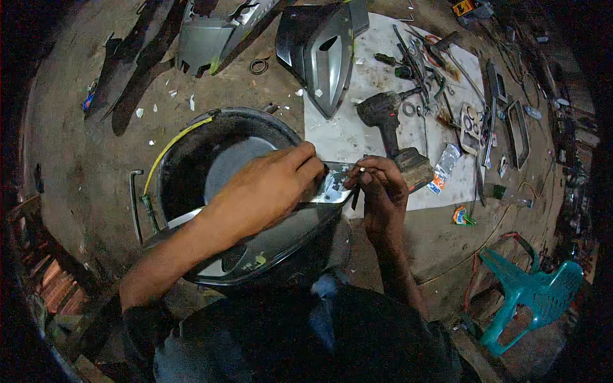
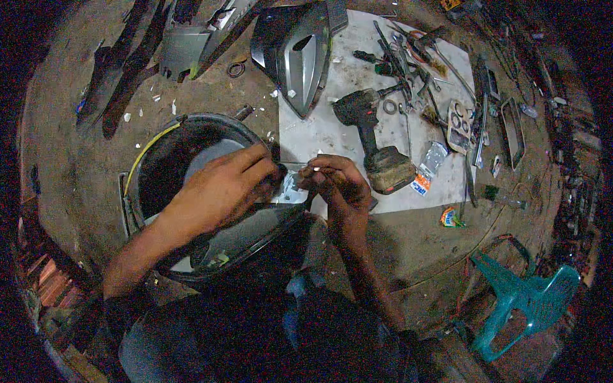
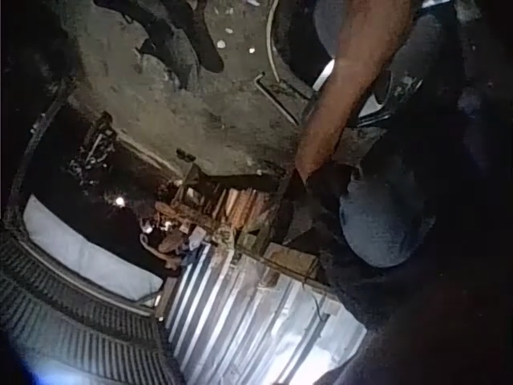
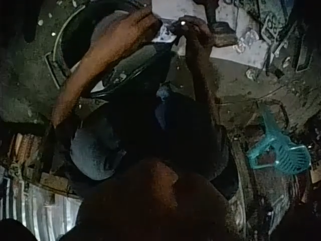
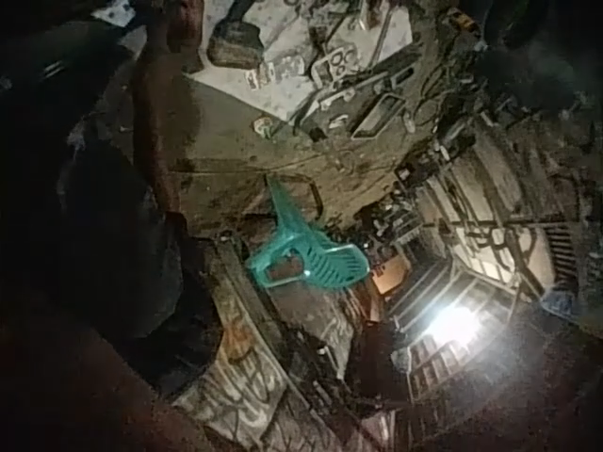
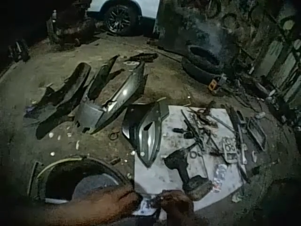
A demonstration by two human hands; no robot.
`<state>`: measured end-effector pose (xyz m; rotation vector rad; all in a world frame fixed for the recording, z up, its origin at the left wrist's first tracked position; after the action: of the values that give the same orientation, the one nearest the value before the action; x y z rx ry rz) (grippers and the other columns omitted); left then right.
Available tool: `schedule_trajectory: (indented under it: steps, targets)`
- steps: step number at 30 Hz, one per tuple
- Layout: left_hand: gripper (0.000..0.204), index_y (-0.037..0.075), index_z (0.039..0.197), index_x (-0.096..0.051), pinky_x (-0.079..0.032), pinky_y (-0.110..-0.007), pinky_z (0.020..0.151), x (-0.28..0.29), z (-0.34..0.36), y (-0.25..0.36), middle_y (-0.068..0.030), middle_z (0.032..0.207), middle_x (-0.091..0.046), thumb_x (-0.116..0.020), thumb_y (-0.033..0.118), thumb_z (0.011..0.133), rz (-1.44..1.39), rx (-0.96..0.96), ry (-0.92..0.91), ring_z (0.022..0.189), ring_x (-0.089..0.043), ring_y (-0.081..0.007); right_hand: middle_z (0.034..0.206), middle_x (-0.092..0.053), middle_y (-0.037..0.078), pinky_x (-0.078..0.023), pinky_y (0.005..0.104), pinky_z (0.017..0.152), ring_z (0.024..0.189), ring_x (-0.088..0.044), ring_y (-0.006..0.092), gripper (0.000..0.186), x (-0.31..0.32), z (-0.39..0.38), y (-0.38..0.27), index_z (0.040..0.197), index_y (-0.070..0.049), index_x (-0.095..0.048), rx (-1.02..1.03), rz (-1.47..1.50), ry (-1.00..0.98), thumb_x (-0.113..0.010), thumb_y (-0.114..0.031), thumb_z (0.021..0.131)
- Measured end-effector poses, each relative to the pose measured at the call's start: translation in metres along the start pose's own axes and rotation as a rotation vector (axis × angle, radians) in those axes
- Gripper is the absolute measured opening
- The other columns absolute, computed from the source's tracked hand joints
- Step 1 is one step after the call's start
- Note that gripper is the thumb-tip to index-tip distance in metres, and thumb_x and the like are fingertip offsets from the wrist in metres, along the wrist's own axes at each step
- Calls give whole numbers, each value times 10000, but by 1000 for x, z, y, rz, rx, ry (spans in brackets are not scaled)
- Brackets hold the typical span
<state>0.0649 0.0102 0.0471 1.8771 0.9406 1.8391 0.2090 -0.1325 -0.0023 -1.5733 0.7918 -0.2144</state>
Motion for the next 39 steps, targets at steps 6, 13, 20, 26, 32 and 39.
schedule_trajectory:
  steps: [6, 13, 20, 26, 32, 39]
  targets:
    - [418, 60, 1274, -598, -562, -514, 1009, -3, 1, 2, -189, 1315, -590, -689, 48, 867, 78, -21, -7, 1184, -652, -437, 1065, -726, 140, -587, 353, 858, 922, -723, 206, 244, -1, -1, -2, 1226, 25, -659, -37, -10, -2, -712, -133, 1047]
    - [408, 37, 1235, -603, -552, -520, 985, -4, -3, -2, -191, 1265, -597, -678, 19, 834, 26, -23, -6, 1165, -648, -439, 1093, -746, 136, -591, 337, 862, 974, -745, 202, 285, -1, 1, 2, 1263, 26, -644, -92, -8, -39, -715, -150, 1049]
    - [420, 5, 1176, -592, -537, -519, 941, 12, -8, -3, -193, 1175, -598, -733, -4, 781, -50, -68, 48, 1117, -645, -440, 1085, -750, 129, -589, 322, 833, 978, -740, 195, 294, -7, 2, -3, 1268, 36, -636, -99, -49, -48, -709, -145, 1047]
    - [186, 24, 1109, -667, -548, -442, 968, 53, -16, -10, -166, 1126, -672, -739, -1, 939, -143, 100, 296, 1114, -684, -395, 1079, -752, 130, -590, 318, 830, 954, -746, 191, 292, -3, 2, 3, 1258, 33, -642, -111, 8, -49, -718, -139, 1035]
    - [249, 56, 1173, -678, -565, -452, 977, 21, -4, -4, -155, 1191, -665, -756, 74, 938, -90, -91, 128, 1142, -681, -380, 1118, -766, 149, -606, 350, 919, 1012, -756, 214, 312, 1, 4, 6, 1284, 47, -639, -79, 16, -92, -715, -153, 1057]
    - [316, 58, 1229, -654, -548, -490, 1038, 1, -2, -3, -157, 1297, -632, -719, 137, 930, 60, -41, -2, 1216, -650, -404, 1071, -750, 135, -602, 347, 883, 936, -749, 200, 291, 0, 2, 7, 1233, 40, -651, -117, 11, -20, -742, -130, 1015]
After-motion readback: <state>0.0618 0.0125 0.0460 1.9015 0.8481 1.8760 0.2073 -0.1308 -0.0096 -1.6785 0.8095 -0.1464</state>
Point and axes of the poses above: each hand's wrist, its own z-axis towards the middle knuckle, its own x-axis out of the back of the hand, y = z × x, the point moved 6 cm from there along z, towards the middle knuckle
